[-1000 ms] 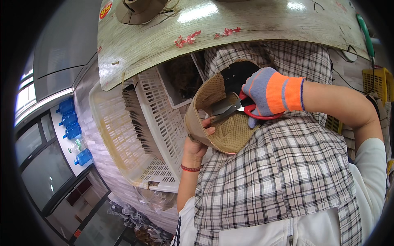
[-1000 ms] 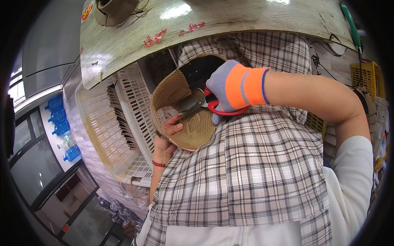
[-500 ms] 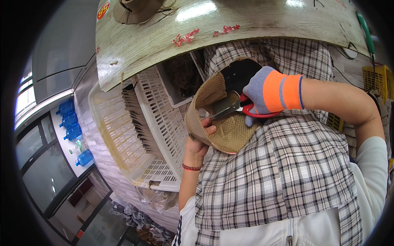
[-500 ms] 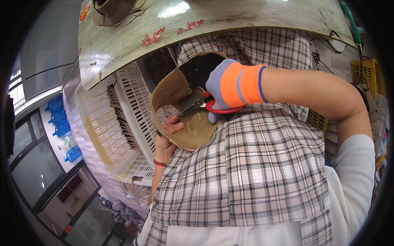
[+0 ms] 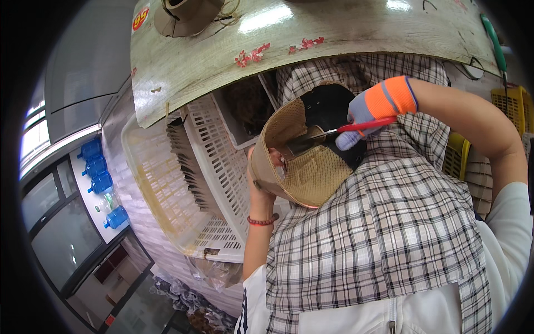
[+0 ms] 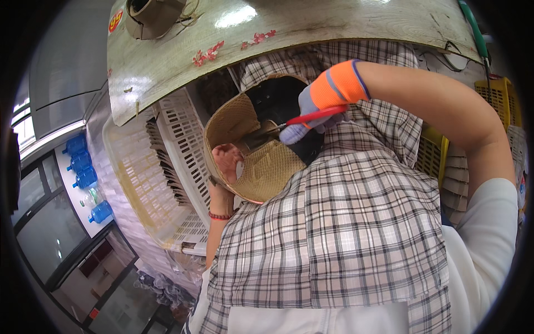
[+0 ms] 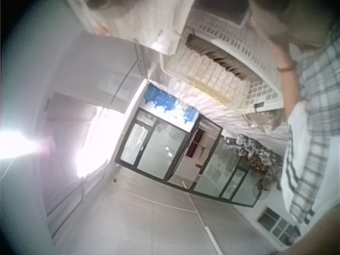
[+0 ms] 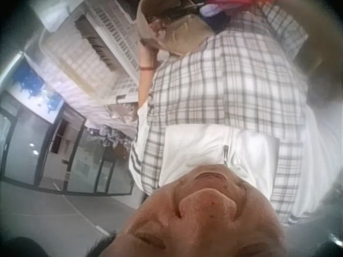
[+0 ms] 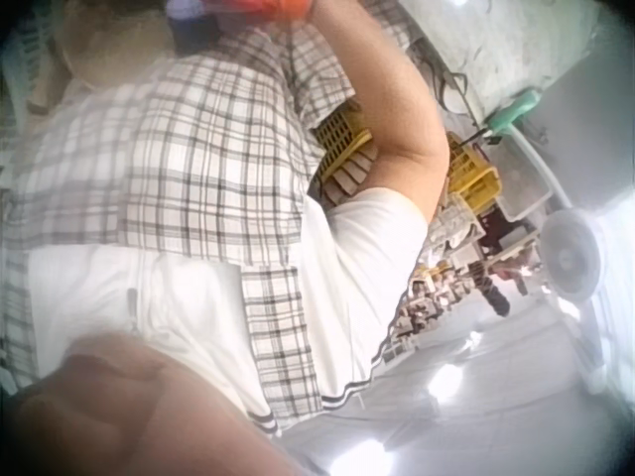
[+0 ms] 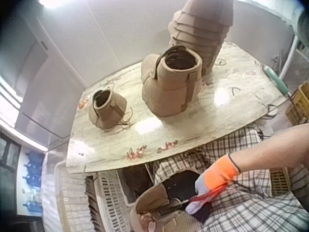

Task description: The person uses shears to trim the edges of shoe uppers held in the left hand. After each cut, the trimmed upper is placed on a nearby table. The process repeats for several uppers in a workshop setting.

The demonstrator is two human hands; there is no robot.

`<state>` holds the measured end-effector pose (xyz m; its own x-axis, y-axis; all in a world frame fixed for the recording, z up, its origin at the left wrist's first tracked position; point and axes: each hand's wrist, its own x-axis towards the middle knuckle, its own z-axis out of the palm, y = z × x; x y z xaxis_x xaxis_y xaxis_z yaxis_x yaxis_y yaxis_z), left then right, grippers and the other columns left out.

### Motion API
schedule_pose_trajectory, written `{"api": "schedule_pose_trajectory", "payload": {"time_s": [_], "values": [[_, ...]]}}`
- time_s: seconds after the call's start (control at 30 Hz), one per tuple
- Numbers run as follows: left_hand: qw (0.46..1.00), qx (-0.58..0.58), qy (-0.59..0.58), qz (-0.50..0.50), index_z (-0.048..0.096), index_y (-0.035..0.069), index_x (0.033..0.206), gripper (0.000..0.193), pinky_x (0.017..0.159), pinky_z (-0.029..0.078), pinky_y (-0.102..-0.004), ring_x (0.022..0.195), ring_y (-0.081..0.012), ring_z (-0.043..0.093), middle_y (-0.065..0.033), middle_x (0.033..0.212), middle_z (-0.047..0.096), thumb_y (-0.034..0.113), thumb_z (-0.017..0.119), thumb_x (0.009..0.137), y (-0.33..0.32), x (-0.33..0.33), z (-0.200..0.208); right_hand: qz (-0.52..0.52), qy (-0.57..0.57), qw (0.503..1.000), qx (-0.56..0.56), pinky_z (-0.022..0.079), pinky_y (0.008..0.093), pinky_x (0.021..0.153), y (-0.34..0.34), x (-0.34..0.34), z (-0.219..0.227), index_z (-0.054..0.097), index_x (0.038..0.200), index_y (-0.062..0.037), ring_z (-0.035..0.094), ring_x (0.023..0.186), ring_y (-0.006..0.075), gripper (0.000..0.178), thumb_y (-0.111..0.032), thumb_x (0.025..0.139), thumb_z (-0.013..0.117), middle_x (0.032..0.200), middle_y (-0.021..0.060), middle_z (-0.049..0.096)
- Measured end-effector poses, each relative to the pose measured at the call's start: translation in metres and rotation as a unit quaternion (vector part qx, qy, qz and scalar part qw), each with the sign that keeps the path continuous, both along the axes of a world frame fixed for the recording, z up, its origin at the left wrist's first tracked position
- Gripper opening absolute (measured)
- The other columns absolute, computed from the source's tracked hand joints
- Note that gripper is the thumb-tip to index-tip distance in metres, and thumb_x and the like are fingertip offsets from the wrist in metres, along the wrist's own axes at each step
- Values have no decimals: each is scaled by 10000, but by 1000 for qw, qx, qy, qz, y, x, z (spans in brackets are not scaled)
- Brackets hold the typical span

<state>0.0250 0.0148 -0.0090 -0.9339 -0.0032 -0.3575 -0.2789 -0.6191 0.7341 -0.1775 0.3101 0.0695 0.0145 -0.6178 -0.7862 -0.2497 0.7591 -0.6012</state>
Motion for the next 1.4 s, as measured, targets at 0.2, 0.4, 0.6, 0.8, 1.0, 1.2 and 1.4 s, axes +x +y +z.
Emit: {"api": "schedule_pose_trajectory", "payload": {"time_s": [0.2, 0.4, 0.6, 0.8, 1.0, 1.2, 1.4], "values": [[997, -53, 19, 45, 645, 31, 1165, 226, 833, 542, -391, 949, -217, 630, -78, 1113, 655, 164, 612, 985, 4, -31, 2, 9, -149, 989, 21, 559, 339, 542, -28, -14, 6, 699, 906, 66, 590, 533, 189, 976, -861, 840, 400, 609, 82, 565], [998, -5, -3, 56, 657, 56, 1170, 244, 810, 547, -394, 968, -217, 638, -57, 1113, 672, 151, 678, 947, -2, -37, -6, 11, -134, 991, 20, 556, 340, 549, -44, -19, 15, 707, 878, 46, 569, 525, 185, 945, -857, 832, 435, 600, 69, 549], [999, -15, 2, 35, 623, 39, 1262, 331, 800, 559, -405, 1005, -230, 641, -70, 1171, 663, 144, 665, 952, 1, -42, 4, 0, -88, 995, 50, 516, 314, 485, -52, -17, 19, 749, 901, 8, 597, 498, 189, 441, -402, 912, 586, 625, 87, 632], [999, -22, 19, 16, 664, 49, 1209, 299, 899, 504, -410, 1091, -236, 641, -97, 1259, 671, 243, 638, 983, 1, -41, 6, -47, 57, 997, 36, 535, 345, 553, -52, 2, 32, 749, 829, -16, 645, 579, 208, 686, -697, 796, 675, 671, 89, 674], [996, 71, 37, 32, 672, 62, 1118, 202, 832, 512, -355, 1017, -191, 638, -50, 1138, 688, 200, 646, 973, -13, -24, -18, -62, -11, 998, -30, 518, 349, 531, -6, 9, -11, 705, 723, -23, 626, 534, 195, 697, -693, 877, 593, 578, 85, 634], [984, -35, -143, -97, 649, 42, 1039, 203, 771, 523, -270, 865, -157, 642, -23, 906, 658, 135, 738, 882, -13, -20, 18, -6, 64, 997, 49, 544, 367, 615, 12, 21, 27, 736, 910, -36, 691, 651, 222, 674, -677, 905, 527, 688, 88, 684], [959, 45, -264, -94, 685, -3, 984, 294, 788, 576, -301, 843, -174, 677, -75, 933, 708, -32, 823, 726, -8, -6, 34, 55, 343, 935, -69, 549, 399, 643, -13, 47, 37, 710, 949, -57, 703, 709, 299, 378, -412, 821, 693, 750, 109, 704]]}}
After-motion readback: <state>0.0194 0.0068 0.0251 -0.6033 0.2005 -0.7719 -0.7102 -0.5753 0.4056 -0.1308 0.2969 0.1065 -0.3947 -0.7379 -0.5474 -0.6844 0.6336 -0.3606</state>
